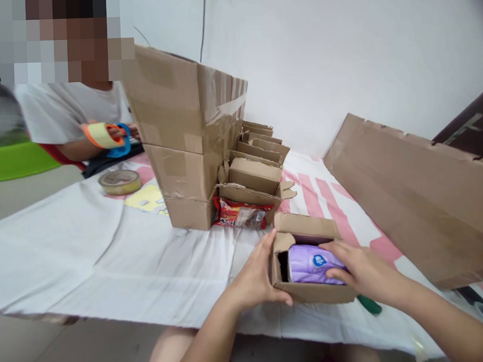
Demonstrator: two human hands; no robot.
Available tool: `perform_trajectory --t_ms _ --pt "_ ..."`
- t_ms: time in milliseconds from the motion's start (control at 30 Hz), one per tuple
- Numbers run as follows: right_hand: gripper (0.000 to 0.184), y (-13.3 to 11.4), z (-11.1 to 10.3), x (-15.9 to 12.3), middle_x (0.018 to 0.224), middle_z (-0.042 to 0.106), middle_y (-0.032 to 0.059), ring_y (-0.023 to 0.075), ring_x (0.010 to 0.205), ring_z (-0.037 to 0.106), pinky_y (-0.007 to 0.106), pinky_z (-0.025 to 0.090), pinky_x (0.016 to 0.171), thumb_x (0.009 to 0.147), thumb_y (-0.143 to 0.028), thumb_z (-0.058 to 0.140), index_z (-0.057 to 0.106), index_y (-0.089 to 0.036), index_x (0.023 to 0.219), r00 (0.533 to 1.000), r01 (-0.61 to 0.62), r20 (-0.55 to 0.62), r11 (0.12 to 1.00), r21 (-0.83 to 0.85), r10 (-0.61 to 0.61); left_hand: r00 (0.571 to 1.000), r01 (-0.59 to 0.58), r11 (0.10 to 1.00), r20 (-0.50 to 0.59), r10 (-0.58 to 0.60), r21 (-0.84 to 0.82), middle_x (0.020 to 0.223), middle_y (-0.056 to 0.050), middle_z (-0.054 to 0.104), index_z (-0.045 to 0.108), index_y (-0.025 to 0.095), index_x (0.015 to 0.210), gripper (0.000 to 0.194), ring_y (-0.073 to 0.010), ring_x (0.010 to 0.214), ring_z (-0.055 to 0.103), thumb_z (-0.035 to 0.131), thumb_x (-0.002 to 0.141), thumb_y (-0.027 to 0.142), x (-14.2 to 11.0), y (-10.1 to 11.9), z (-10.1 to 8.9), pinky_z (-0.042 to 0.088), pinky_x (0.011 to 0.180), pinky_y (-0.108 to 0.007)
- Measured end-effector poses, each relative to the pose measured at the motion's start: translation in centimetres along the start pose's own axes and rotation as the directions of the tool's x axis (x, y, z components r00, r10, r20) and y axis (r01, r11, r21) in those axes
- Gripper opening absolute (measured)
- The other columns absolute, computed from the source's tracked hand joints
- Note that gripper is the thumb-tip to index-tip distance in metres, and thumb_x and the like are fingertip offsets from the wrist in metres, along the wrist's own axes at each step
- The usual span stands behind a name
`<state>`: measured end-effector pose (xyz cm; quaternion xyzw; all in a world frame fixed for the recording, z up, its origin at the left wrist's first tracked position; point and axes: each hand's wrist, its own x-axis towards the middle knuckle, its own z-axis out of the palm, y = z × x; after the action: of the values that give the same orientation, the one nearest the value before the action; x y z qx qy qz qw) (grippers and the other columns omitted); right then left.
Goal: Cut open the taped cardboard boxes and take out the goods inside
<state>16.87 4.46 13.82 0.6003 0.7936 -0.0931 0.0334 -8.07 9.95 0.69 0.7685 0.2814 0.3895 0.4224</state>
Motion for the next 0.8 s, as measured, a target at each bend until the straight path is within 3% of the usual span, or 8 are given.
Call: perform_trajectory --t_ms 167,300,467,600,700,800 --pt "0.048 2.2 -0.3 -2.6 0.135 0.056 0.01 0.0284 0.111 0.062 0.046 0.052 0.09 0.092 -0.049 0.042 0.05 -0.024 0.131 0.991 -0.075 -0.117 0.995 -0.067 0.067 1.0 0.017 1.0 -0.01 -0.017 -0.007 0.157 -0.016 0.016 0.002 0.026 0.151 0.14 -0.0359 0.144 0.02 0.088 0.044 0.054 0.0 0.3 0.0 0.019 0.118 -0.055" --pt "0.048 3.8 0.8 -3.0 0.139 0.053 0.0095 0.0262 0.118 0.058 0.044 0.051 0.094 0.093 -0.047 0.041 0.047 -0.024 0.135 0.991 -0.088 -0.102 0.996 -0.027 0.085 1.0 0.023 1.0 -0.01 -0.023 -0.01 0.157 -0.017 0.017 0.002 0.025 0.151 0.14 -0.0359 0.144 0.02 0.088 0.044 0.053 -0.1 0.3 0.1 0.02 0.118 -0.054" --pt "0.049 3.4 1.9 -2.1 0.144 0.048 0.0072 0.027 0.124 0.054 0.046 0.047 0.1 0.092 -0.045 0.044 0.046 -0.027 0.137 0.993 -0.069 -0.097 0.998 0.003 0.069 0.999 0.045 0.999 -0.011 -0.045 -0.012 0.157 -0.017 0.015 0.002 0.025 0.151 0.139 -0.037 0.144 0.018 0.088 0.045 0.053 -0.1 0.4 0.1 0.018 0.118 -0.056" --pt "0.046 2.7 2.3 -1.4 0.146 0.045 0.0059 0.0288 0.121 0.056 0.046 0.052 0.094 0.091 -0.043 0.045 0.049 -0.03 0.135 0.993 -0.067 -0.099 0.997 -0.038 0.063 0.998 0.055 0.998 0.002 -0.055 -0.014 0.157 -0.018 0.014 0.003 0.025 0.151 0.137 -0.0372 0.145 0.017 0.088 0.046 0.052 -0.1 0.5 0.0 0.018 0.118 -0.056" --pt "0.046 2.9 2.6 -1.2 0.15 0.038 0.0077 0.032 0.118 0.057 0.048 0.056 0.083 0.091 -0.044 0.044 0.05 -0.027 0.133 0.979 -0.115 -0.177 0.989 -0.092 0.097 0.998 0.06 0.998 -0.003 -0.06 -0.005 0.157 -0.018 0.014 0.003 0.025 0.151 0.137 -0.0376 0.145 0.017 0.088 0.047 0.052 -0.1 0.4 0.0 0.018 0.117 -0.056" --pt "0.052 3.9 3.1 -0.9 0.152 0.033 0.0134 0.0368 0.127 0.048 0.052 0.053 0.088 0.088 -0.046 0.048 0.048 -0.021 0.134 0.944 -0.176 -0.303 0.976 -0.126 0.131 0.998 0.063 0.998 -0.013 -0.063 0.004 0.157 -0.018 0.014 0.003 0.027 0.151 0.137 -0.0376 0.145 0.017 0.088 0.046 0.052 -0.1 0.3 0.0 0.017 0.117 -0.057"
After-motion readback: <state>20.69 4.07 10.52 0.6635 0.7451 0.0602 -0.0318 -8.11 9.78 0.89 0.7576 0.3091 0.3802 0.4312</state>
